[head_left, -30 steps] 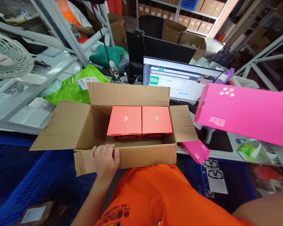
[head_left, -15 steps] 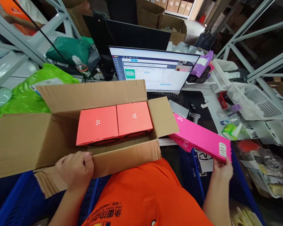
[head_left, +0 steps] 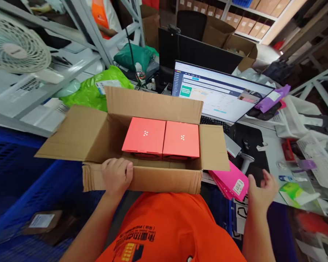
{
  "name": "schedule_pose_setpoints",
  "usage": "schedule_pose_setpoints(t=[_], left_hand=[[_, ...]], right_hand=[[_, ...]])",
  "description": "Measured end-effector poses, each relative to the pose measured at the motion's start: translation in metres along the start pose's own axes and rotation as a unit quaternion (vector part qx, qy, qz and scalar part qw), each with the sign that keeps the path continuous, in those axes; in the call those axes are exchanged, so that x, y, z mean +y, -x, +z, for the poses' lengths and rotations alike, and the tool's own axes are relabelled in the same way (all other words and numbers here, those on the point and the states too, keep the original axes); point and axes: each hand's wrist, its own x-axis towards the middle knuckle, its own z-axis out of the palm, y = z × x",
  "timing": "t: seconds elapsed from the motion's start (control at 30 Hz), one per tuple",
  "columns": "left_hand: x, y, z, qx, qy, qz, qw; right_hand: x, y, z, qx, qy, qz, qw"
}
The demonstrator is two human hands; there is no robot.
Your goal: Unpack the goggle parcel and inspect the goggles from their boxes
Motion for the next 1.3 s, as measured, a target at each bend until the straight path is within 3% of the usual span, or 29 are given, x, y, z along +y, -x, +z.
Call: schedule_pose_setpoints(t=[0.03, 0.1, 0.17, 0.2, 0.27, 0.33, 0.43, 0.63, 0.9, 1.17, 1.3], left_hand=[[0.001, -0.001, -0.001, 0.001, -0.001, -0.003, 1.0], [0.002, -0.001, -0.001, 0.004, -0.007, -0.008, 1.0], [0.002, -0.002, -0.002, 0.011, -0.014, -0.011, 1.0], [0.003, -0.001, -0.001, 0.015, -0.018, -0.012, 1.0], [0.003, 0.0, -0.001, 0.022, -0.024, -0.016, 0.999], [0.003, 0.003, 0.0, 0.027, -0.027, -0.018, 0.999], [0.003, 0.007, 0.002, 0.037, -0.026, -0.019, 0.999], [0.006, 0.009, 0.004, 0.054, -0.027, -0.039, 0.997], [0.007, 0.014, 0.004, 0.05, -0.014, -0.05, 0.997], [0.004, 0.013, 0.0, -0.008, 0.009, -0.025, 1.0], [0.002, 0.011, 0.007, -0.005, 0.013, -0.023, 1.0]], right_hand=[[-0.021, -0.011, 0.002, -0.015, -0.051, -0.05, 0.997], [-0.073, -0.031, 0.014, -0.165, -0.108, -0.195, 0.961], [-0.127, -0.049, 0.041, -0.327, -0.047, -0.339, 0.881], [-0.15, -0.057, 0.059, -0.378, -0.002, -0.385, 0.842], [-0.184, -0.072, 0.1, -0.443, 0.079, -0.451, 0.771], [-0.201, -0.083, 0.137, -0.483, 0.16, -0.477, 0.717], [-0.203, -0.085, 0.164, -0.487, 0.228, -0.512, 0.67], [-0.191, -0.057, 0.144, -0.422, 0.246, -0.54, 0.685], [-0.214, -0.018, 0.122, -0.409, 0.312, -0.489, 0.704], [-0.237, -0.004, 0.122, -0.434, 0.364, -0.456, 0.687], [-0.239, -0.002, 0.122, -0.431, 0.346, -0.441, 0.707]])
